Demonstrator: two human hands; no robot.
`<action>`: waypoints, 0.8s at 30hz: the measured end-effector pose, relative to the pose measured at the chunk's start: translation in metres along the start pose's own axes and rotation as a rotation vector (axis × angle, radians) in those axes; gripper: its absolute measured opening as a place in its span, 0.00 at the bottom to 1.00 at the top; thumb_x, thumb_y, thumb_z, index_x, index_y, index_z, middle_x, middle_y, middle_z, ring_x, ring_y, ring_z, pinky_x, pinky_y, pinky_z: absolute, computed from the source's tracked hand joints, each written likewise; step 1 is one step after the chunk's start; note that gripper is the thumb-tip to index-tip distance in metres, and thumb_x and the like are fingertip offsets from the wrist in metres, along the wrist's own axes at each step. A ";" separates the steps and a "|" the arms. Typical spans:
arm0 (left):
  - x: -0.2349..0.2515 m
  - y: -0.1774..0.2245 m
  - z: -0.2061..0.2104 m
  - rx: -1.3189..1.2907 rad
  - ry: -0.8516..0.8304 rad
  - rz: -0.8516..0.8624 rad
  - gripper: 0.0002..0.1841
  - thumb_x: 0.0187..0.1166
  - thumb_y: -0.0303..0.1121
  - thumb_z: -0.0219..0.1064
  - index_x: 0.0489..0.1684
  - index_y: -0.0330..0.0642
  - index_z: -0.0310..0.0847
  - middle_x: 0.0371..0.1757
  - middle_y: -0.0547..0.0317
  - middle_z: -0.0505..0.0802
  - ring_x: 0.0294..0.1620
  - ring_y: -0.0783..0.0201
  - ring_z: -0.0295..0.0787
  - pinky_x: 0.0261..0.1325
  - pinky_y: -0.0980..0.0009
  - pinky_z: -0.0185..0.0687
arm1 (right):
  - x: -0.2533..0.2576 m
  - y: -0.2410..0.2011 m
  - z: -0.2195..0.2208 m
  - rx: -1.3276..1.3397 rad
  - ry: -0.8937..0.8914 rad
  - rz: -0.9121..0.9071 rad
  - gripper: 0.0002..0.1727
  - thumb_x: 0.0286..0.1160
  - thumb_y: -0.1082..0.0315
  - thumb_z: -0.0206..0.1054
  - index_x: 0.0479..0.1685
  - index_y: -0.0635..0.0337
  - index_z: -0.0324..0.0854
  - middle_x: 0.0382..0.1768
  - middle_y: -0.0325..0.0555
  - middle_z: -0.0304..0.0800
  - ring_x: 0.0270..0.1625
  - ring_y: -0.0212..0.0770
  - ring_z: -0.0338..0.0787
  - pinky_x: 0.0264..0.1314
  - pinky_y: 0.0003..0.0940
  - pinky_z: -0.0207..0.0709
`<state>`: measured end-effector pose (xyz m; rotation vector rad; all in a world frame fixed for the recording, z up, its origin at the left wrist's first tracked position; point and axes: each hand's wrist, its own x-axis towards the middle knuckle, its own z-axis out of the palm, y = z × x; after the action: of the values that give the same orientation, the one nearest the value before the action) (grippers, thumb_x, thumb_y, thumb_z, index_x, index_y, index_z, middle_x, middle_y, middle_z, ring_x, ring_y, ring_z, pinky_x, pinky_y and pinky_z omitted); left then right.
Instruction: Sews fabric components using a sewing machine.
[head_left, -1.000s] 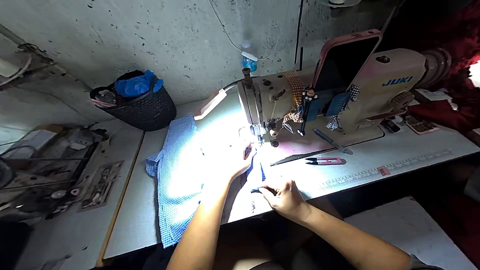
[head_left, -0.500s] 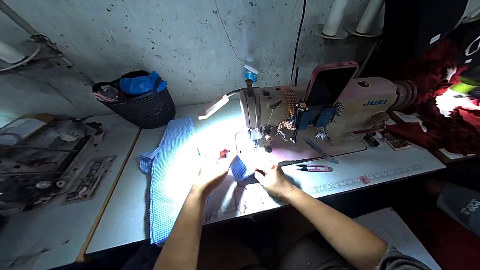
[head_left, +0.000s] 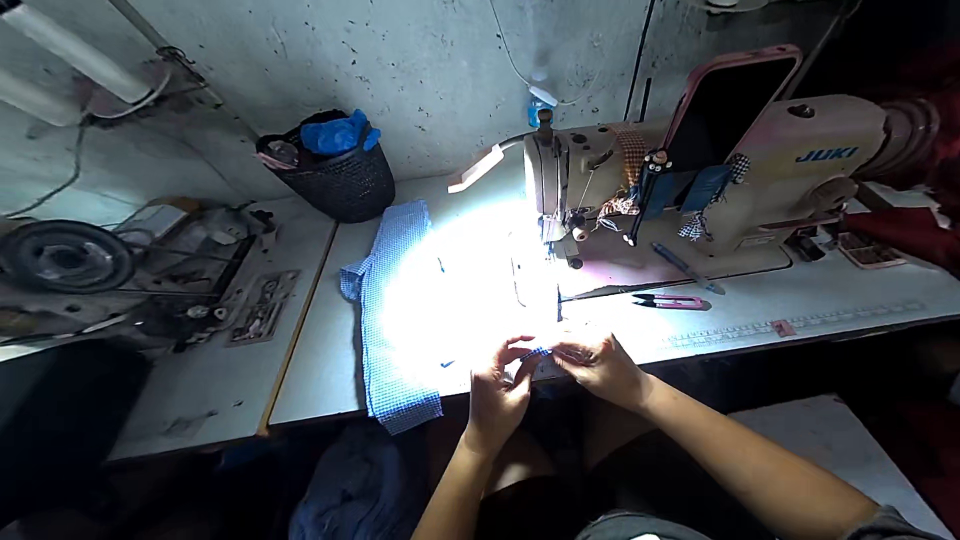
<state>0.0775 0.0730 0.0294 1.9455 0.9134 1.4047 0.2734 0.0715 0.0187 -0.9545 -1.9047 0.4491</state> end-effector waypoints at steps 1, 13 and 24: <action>0.001 0.003 0.002 -0.014 0.024 -0.022 0.15 0.71 0.21 0.73 0.55 0.26 0.82 0.47 0.54 0.97 0.45 0.70 0.96 0.55 0.72 0.93 | -0.001 -0.004 0.000 0.035 0.039 0.025 0.08 0.75 0.70 0.70 0.42 0.62 0.94 0.46 0.46 0.97 0.54 0.35 0.93 0.64 0.33 0.84; 0.010 0.007 0.003 -0.134 0.021 -0.144 0.17 0.71 0.18 0.72 0.59 0.27 0.79 0.48 0.51 0.96 0.47 0.64 0.97 0.55 0.68 0.95 | 0.012 -0.014 -0.009 -0.081 0.035 0.041 0.10 0.77 0.62 0.70 0.46 0.53 0.95 0.44 0.38 0.97 0.53 0.34 0.91 0.68 0.39 0.77; 0.073 -0.015 -0.011 0.502 -0.539 0.064 0.18 0.86 0.30 0.54 0.66 0.45 0.87 0.66 0.56 0.92 0.65 0.60 0.90 0.69 0.58 0.84 | -0.043 -0.005 0.002 -0.272 -0.016 -0.157 0.12 0.82 0.69 0.61 0.42 0.58 0.92 0.49 0.45 0.97 0.66 0.43 0.91 0.82 0.44 0.73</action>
<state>0.0799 0.1404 0.0627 2.5611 0.9993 0.6369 0.2815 0.0356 -0.0038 -0.9660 -2.0723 0.1062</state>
